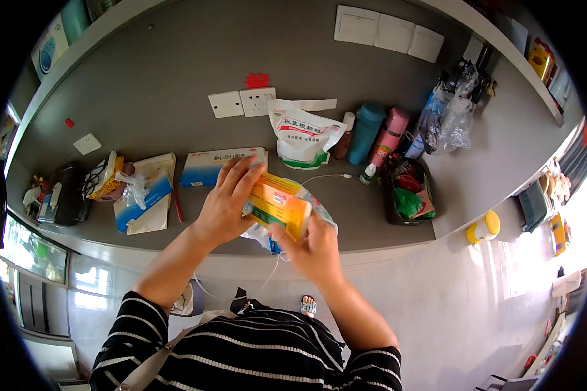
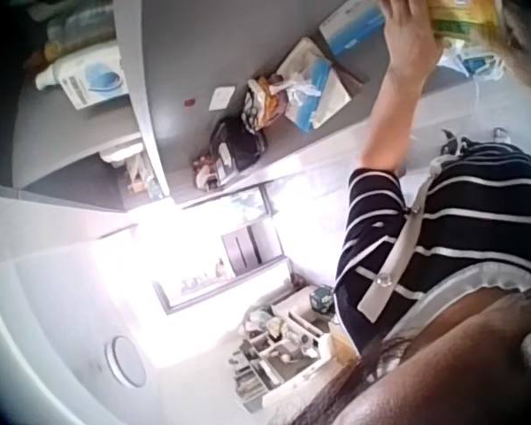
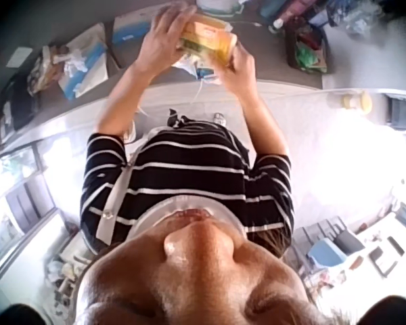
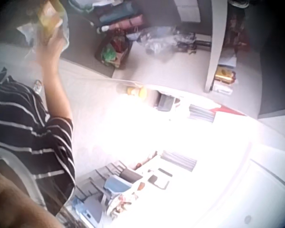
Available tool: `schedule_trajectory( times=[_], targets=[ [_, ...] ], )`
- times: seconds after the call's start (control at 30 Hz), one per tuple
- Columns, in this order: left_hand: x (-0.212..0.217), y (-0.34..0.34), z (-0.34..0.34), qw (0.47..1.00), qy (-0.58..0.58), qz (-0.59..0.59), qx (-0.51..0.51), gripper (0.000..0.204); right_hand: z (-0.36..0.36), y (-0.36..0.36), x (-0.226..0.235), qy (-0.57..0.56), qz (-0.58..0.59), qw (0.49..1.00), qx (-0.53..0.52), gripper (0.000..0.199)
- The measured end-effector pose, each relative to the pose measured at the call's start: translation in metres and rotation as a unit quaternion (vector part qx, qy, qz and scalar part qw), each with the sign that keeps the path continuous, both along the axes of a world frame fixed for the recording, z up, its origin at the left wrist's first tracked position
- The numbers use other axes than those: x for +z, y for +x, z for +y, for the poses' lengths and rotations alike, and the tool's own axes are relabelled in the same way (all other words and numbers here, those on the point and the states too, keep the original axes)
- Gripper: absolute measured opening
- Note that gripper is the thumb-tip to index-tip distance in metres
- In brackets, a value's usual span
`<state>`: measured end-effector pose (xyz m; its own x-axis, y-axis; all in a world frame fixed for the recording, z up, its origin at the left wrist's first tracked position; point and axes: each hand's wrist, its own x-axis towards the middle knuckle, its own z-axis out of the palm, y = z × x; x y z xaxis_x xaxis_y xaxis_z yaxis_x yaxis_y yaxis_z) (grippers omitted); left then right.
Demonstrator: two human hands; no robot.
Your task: The person wipes a table with a cloth, wraps the cord around a power adapter, and places several medicine boxes and blister packs into a plastic bag. The person then moves the bag and a notebook onto a storage shelf.
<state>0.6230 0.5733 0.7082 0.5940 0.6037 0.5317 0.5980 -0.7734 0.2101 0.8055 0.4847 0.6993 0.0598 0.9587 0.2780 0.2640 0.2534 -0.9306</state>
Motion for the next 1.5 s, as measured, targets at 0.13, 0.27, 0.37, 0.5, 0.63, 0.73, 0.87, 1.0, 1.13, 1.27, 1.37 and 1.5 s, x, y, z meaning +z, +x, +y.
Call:
schedule_trajectory(
  times=[0.13, 0.27, 0.37, 0.5, 0.63, 0.73, 0.87, 1.0, 1.13, 1.27, 1.37, 1.5],
  targets=[
    [0.011, 0.014, -0.005, 0.993, -0.011, 0.001, -0.119, 0.096, -0.001, 0.021, -0.033, -0.121, 0.345, 0.931, -0.022, 0.028],
    [0.004, 0.013, -0.010, 0.925, -0.197, -0.276, -0.173, 0.082, -0.014, 0.047, -0.055, -0.128, 0.437, 0.890, -0.013, 0.026],
    [-0.018, 0.013, -0.003, 0.770, -0.495, -0.388, -0.106, 0.063, -0.021, 0.056, -0.058, -0.122, 0.439, 0.890, 0.006, 0.027],
    [-0.019, 0.018, -0.002, 0.622, -0.694, -0.351, -0.088, 0.043, -0.022, 0.053, -0.051, -0.092, 0.438, 0.894, 0.022, 0.034],
    [-0.013, 0.026, -0.018, 0.693, -0.623, -0.358, -0.057, 0.037, -0.014, 0.038, -0.056, 0.016, 0.304, 0.945, -0.118, 0.046],
    [-0.020, 0.028, -0.023, 0.726, -0.589, -0.353, -0.047, 0.033, -0.011, 0.038, -0.062, 0.020, 0.110, 0.982, -0.153, 0.048],
    [-0.028, 0.026, -0.020, 0.758, -0.548, -0.350, -0.050, 0.031, -0.011, 0.044, -0.051, -0.102, 0.268, 0.956, -0.053, 0.045],
    [-0.019, 0.015, -0.019, 0.756, -0.536, -0.368, -0.074, 0.032, -0.020, 0.063, -0.029, -0.157, 0.269, 0.950, -0.023, 0.027],
    [-0.012, 0.001, -0.022, 0.958, -0.138, -0.238, -0.075, 0.050, -0.028, 0.076, -0.010, -0.069, 0.403, 0.900, -0.153, 0.022],
    [-0.029, -0.010, -0.038, 0.998, 0.043, 0.024, -0.032, 0.043, -0.061, 0.073, -0.016, -0.153, 0.358, 0.905, -0.171, 0.022],
    [-0.050, -0.016, -0.019, 0.997, -0.014, -0.062, -0.031, 0.025, -0.072, 0.067, -0.042, -0.305, 0.322, 0.889, -0.109, 0.022],
    [-0.042, 0.001, -0.006, 0.968, -0.127, -0.215, -0.031, 0.018, -0.035, 0.031, -0.083, -0.274, 0.524, 0.802, -0.084, 0.024]
  ],
)
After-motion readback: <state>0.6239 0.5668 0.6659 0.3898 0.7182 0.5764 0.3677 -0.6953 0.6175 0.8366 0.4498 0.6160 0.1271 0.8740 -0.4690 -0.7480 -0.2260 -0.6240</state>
